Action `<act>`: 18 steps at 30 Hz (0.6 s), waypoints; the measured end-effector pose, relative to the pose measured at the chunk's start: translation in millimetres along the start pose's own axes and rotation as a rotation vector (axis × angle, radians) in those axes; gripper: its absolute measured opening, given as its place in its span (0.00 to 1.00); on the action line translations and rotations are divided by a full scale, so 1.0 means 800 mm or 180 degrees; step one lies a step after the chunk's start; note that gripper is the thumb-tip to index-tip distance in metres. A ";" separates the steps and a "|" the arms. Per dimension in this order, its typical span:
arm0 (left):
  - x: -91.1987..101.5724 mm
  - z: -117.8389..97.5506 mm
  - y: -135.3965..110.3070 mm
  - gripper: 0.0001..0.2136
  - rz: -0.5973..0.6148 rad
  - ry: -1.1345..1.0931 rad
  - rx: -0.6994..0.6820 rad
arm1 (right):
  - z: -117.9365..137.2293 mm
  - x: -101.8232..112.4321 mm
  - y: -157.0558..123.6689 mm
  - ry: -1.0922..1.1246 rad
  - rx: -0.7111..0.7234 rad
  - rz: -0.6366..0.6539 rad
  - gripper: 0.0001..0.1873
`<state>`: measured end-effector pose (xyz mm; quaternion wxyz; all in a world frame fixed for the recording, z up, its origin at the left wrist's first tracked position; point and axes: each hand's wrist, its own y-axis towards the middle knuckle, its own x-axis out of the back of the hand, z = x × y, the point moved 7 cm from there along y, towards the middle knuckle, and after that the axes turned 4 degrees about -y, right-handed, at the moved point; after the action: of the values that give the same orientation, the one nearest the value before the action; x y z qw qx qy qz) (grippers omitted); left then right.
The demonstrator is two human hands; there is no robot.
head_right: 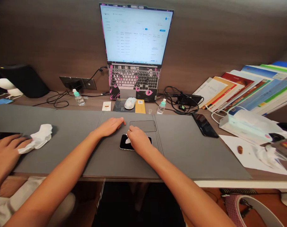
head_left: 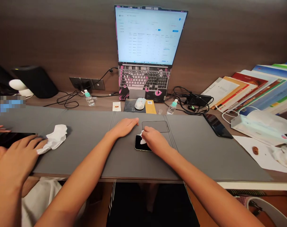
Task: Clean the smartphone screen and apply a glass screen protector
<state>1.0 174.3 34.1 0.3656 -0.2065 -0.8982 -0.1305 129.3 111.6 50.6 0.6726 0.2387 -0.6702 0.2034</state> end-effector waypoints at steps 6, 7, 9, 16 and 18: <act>0.004 0.003 0.002 0.32 -0.0132 0.0031 -0.0029 | 0.040 -0.006 0.021 0.0192 0.0406 -0.0076 0.12; 0.004 0.003 0.002 0.32 -0.0130 0.0019 -0.0012 | 0.053 -0.006 0.021 0.0256 0.0560 -0.0075 0.11; 0.004 0.005 0.002 0.33 -0.0151 -0.0007 0.0039 | 0.082 -0.005 0.010 0.0374 0.0913 -0.0047 0.09; 0.001 -0.004 -0.001 0.30 -0.0061 -0.0055 -0.0049 | 0.074 0.027 -0.105 0.1844 0.0857 -0.0594 0.11; -0.001 -0.007 -0.002 0.28 -0.0009 -0.0080 -0.0015 | 0.026 0.030 -0.125 0.1907 0.0297 -0.0675 0.10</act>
<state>4.4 170.7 37.6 0.3536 -0.2077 -0.9026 -0.1305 172.4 17.5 69.4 0.8459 0.2673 -0.4037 0.2239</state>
